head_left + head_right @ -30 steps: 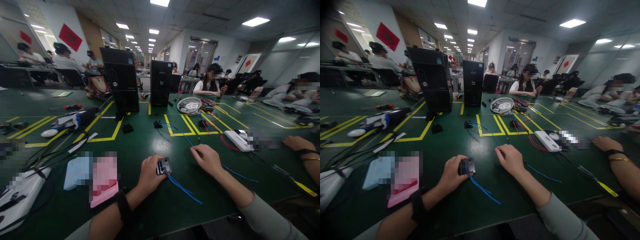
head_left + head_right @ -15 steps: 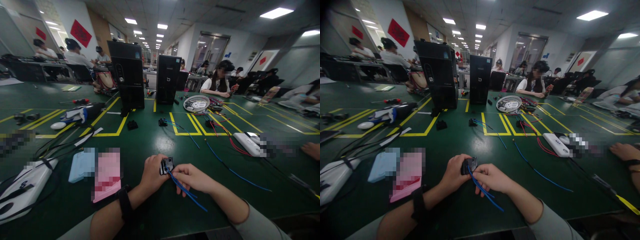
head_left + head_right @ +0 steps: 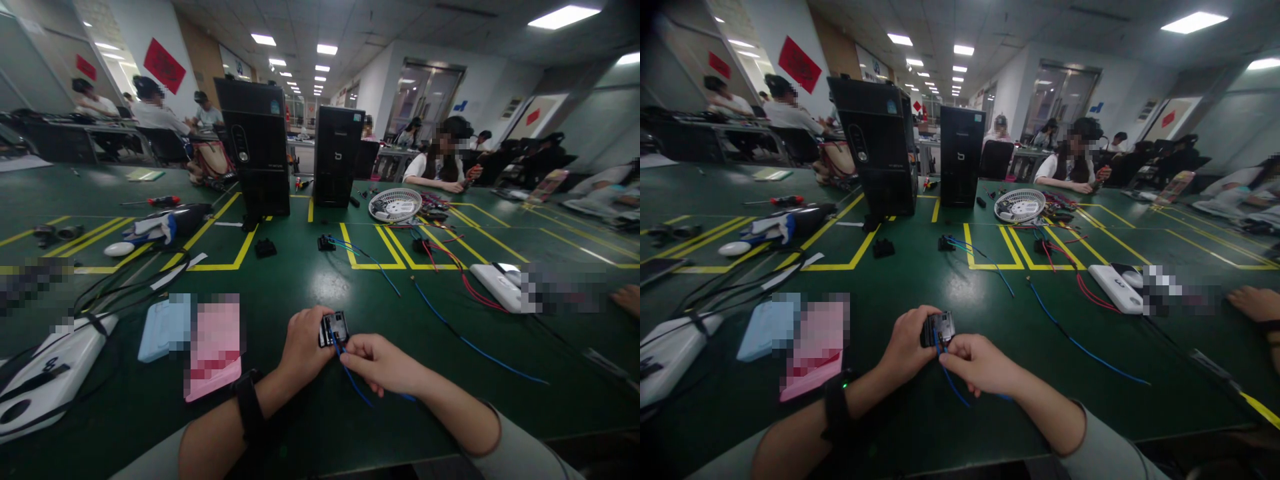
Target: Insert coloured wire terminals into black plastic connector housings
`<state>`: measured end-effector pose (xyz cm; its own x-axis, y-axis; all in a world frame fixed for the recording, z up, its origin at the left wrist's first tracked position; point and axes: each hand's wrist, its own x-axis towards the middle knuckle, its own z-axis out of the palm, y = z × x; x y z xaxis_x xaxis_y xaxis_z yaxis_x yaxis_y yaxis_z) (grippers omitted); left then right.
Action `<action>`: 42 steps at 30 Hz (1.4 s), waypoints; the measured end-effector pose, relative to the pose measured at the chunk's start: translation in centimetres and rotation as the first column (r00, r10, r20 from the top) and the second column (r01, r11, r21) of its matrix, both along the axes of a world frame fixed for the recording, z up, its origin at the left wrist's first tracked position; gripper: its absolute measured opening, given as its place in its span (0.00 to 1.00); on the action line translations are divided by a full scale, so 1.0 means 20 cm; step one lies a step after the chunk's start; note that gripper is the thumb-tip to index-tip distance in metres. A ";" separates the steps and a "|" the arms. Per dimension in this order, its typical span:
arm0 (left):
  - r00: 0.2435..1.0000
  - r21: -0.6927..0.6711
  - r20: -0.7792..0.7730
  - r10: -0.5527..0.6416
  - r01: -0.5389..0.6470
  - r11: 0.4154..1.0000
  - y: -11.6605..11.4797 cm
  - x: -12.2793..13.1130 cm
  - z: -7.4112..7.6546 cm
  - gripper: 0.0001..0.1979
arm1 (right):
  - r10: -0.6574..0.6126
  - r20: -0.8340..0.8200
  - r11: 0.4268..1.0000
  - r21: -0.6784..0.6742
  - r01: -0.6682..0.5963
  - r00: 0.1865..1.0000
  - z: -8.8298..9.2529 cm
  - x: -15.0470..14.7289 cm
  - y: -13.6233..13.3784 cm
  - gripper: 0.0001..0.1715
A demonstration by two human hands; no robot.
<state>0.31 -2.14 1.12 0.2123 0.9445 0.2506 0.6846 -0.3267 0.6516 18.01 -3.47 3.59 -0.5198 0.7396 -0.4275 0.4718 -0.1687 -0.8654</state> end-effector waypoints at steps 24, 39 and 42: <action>1.000 0.012 0.012 0.011 -0.011 1.000 0.00 0.00 0.00 0.21 | 0.215 0.104 0.891 0.386 -0.238 0.971 0.10 0.08 -0.02 0.11; 1.000 0.030 -0.009 0.010 -0.010 1.000 0.01 -0.01 -0.02 0.20 | 0.061 0.220 0.753 0.630 -0.190 0.974 0.14 0.08 -0.02 0.14; 1.000 0.023 -0.005 0.024 -0.024 0.999 0.01 -0.01 -0.02 0.20 | 0.137 0.247 0.671 0.689 -0.274 0.959 0.13 0.07 -0.03 0.15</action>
